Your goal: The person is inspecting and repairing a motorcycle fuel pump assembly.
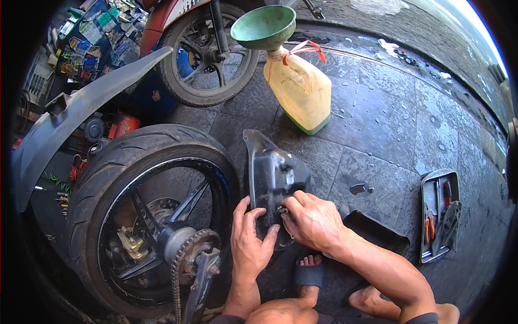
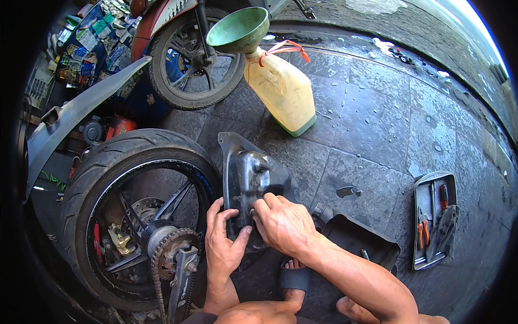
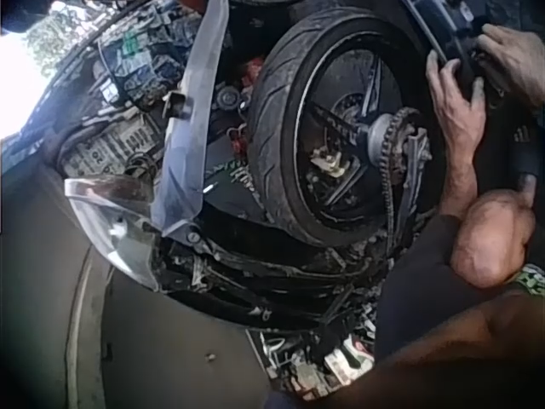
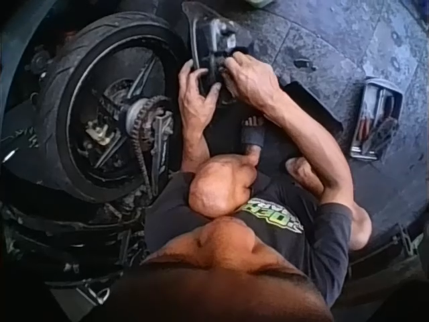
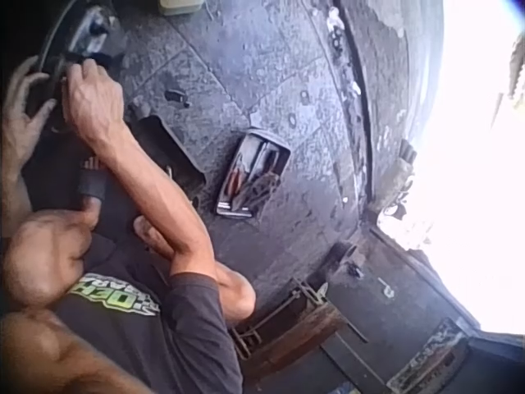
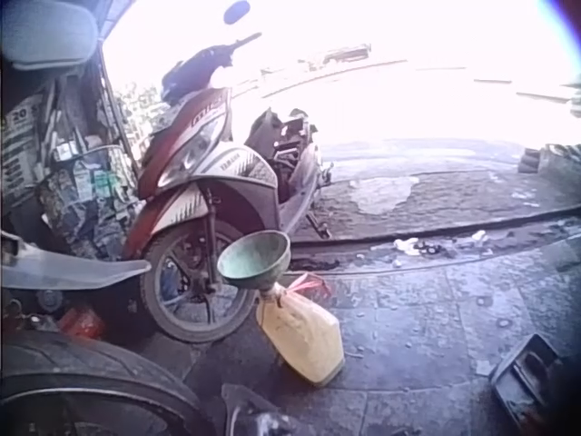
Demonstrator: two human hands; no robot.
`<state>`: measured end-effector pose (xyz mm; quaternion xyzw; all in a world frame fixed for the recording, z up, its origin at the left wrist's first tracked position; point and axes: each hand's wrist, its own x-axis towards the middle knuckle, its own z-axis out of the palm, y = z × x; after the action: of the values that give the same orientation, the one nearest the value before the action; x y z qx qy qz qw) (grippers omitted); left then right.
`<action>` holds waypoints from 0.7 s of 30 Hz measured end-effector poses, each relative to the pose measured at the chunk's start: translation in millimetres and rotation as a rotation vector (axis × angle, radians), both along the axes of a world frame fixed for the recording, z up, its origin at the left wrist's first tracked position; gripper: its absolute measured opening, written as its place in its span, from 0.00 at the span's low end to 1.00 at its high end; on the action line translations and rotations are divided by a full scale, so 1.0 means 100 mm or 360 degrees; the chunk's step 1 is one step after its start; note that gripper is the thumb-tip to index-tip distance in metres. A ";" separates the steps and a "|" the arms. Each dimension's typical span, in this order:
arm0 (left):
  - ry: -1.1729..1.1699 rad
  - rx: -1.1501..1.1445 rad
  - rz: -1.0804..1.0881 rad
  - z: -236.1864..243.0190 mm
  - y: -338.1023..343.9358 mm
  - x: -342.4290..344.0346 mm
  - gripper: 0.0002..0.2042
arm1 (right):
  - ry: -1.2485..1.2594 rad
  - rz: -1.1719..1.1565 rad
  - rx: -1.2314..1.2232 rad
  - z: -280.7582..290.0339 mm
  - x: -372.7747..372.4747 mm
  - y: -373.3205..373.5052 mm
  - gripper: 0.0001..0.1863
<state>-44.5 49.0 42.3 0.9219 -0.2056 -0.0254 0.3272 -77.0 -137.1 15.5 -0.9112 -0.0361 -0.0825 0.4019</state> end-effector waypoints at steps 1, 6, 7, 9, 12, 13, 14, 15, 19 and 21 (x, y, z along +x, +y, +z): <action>0.0000 0.0003 0.0005 0.00 0.01 0.00 0.23 | 0.0000 0.0005 0.0003 -0.01 0.01 -0.01 0.08; -0.0013 0.0022 -0.0002 0.02 0.00 0.01 0.23 | 0.0036 0.0144 -0.0173 -0.02 0.04 -0.02 0.10; -0.0014 0.0019 -0.0001 0.01 0.00 0.01 0.23 | 0.0035 0.0144 -0.0175 -0.02 0.04 -0.01 0.10; 0.0013 0.0001 0.0008 0.00 0.01 0.00 0.23 | -0.0002 0.0140 -0.0034 -0.03 0.02 -0.01 0.10; 0.0020 -0.0003 0.0016 0.00 0.01 0.00 0.23 | 0.0020 0.0081 -0.0154 0.05 0.03 -0.03 0.09; 0.0022 -0.0005 0.0015 0.01 0.01 0.00 0.23 | 0.0022 0.0080 -0.0156 0.05 0.03 -0.04 0.09; 0.0022 -0.0002 0.0016 0.01 0.01 0.00 0.23 | 0.0027 0.0124 -0.0194 0.05 0.03 -0.03 0.09; 0.0022 0.0000 0.0016 0.02 0.02 0.00 0.23 | 0.0033 0.0168 -0.0232 0.04 0.03 -0.03 0.08; 0.0028 -0.0011 0.0002 0.01 0.01 -0.01 0.23 | 0.0011 0.0128 -0.0152 -0.01 -0.01 -0.04 0.08; 0.0007 -0.0008 -0.0002 0.00 0.01 -0.02 0.23 | -0.0005 0.0089 -0.0174 -0.02 -0.04 -0.04 0.08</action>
<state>-46.6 50.4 42.1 0.9209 -0.2055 -0.0271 0.3300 -81.1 -140.8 13.1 -0.9304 -0.0665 -0.0705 0.3536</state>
